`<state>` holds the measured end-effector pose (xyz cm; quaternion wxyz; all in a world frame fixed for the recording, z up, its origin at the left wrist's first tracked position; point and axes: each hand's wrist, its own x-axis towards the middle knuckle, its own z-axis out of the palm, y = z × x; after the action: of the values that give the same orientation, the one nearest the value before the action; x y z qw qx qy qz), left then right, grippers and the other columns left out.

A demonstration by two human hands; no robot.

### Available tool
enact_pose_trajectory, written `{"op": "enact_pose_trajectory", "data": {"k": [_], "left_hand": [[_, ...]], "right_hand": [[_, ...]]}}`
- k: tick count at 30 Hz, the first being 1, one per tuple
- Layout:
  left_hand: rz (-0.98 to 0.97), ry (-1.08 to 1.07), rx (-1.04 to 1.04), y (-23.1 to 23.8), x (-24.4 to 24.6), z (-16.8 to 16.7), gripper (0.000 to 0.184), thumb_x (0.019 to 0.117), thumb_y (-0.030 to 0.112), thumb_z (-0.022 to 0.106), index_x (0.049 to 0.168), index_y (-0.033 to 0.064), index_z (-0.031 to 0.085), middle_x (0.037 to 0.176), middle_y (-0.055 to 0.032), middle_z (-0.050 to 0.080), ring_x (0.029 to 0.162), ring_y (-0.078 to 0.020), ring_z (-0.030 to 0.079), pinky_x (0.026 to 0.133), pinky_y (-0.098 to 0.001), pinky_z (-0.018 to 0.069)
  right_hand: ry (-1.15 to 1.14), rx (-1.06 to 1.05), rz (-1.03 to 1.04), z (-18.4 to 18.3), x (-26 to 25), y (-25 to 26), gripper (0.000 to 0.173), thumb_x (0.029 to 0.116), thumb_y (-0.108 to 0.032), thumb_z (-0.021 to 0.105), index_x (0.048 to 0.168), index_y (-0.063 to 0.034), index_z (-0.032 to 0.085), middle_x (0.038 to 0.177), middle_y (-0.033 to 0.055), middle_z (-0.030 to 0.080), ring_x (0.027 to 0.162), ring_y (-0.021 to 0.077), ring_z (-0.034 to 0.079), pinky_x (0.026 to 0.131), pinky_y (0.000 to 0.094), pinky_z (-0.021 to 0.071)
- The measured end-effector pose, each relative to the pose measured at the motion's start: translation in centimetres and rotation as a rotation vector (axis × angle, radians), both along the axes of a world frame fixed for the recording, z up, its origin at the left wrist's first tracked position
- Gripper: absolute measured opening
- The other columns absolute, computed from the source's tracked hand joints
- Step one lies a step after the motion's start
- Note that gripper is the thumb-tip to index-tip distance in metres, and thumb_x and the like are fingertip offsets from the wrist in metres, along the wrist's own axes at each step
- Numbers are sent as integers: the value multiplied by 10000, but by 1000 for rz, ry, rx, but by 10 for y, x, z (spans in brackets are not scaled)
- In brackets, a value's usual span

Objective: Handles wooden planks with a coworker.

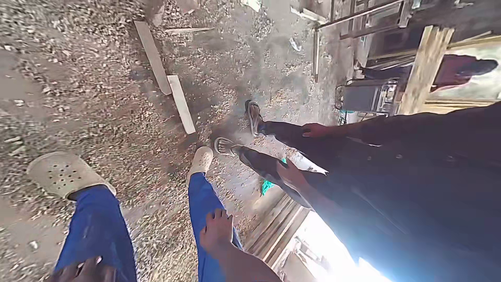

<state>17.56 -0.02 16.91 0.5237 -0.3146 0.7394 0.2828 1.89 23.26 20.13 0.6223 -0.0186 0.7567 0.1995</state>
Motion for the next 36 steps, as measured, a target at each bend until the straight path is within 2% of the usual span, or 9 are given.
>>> {"op": "enact_pose_trajectory", "data": {"k": [9,14,17,22,25,26,30,33,36], "left_hand": [[33,90,-8,-4,11,-3,535,968,407,519,1358,58,630,1480,-264,508,1435,-504,374,1130,-763,191],[97,108,-45,-24,-8,8,498,985,393,549,1387,108,625,1511,-192,512,1450,-426,399,1159,-688,262],[238,114,-60,-49,-27,37,505,1014,366,534,1444,103,565,1534,-179,489,1433,-390,438,1146,-621,349],[586,82,-90,-80,-13,70,572,1028,354,484,1544,111,443,1569,-193,438,1474,-399,370,1192,-652,250],[884,-22,78,-94,7,77,599,1066,460,420,1537,90,442,1572,-207,429,1444,-381,431,1152,-619,358],[962,5,176,-95,18,79,611,1081,462,406,1531,50,439,1571,-226,423,1456,-376,419,1176,-591,350],[946,86,385,-128,62,101,520,1111,340,350,1384,-44,569,1445,-273,542,1394,-397,484,1157,-587,355],[957,101,415,-161,80,130,541,1127,341,310,1342,-69,591,1434,-278,548,1399,-394,478,1164,-581,328],[1167,275,315,-163,95,138,471,1115,283,374,1430,-31,526,1482,-249,521,1413,-373,475,1187,-550,334]], "right_hand": [[37,13,13,0,-2,-4,493,984,-369,526,1449,-212,574,1526,118,494,1413,361,443,1073,637,401],[129,-28,-11,10,-12,-22,499,995,-379,523,1449,-177,571,1501,149,522,1392,363,476,1074,619,408],[192,-118,12,23,-18,-39,481,1005,-360,548,1437,-153,588,1474,166,554,1351,381,525,1057,628,429],[110,-290,247,54,-9,-65,418,1015,-290,553,1385,-109,620,1408,210,591,1314,425,538,1009,658,430],[0,-268,308,72,-5,-97,412,1042,-316,523,1388,-109,607,1380,203,613,1284,399,578,1003,620,468],[-30,-293,280,76,-2,-105,415,1047,-300,518,1388,-78,600,1353,221,625,1259,399,598,1015,597,478],[-179,-410,179,105,13,-170,403,1066,-220,512,1388,16,567,1331,270,626,1270,410,589,1084,574,438],[-220,-440,255,113,13,-217,426,1064,-246,516,1414,-6,553,1336,257,629,1264,403,597,1088,573,437],[-241,-461,376,104,20,-267,415,1062,-248,517,1403,-16,566,1290,249,649,1215,402,619,1047,583,456]]}}
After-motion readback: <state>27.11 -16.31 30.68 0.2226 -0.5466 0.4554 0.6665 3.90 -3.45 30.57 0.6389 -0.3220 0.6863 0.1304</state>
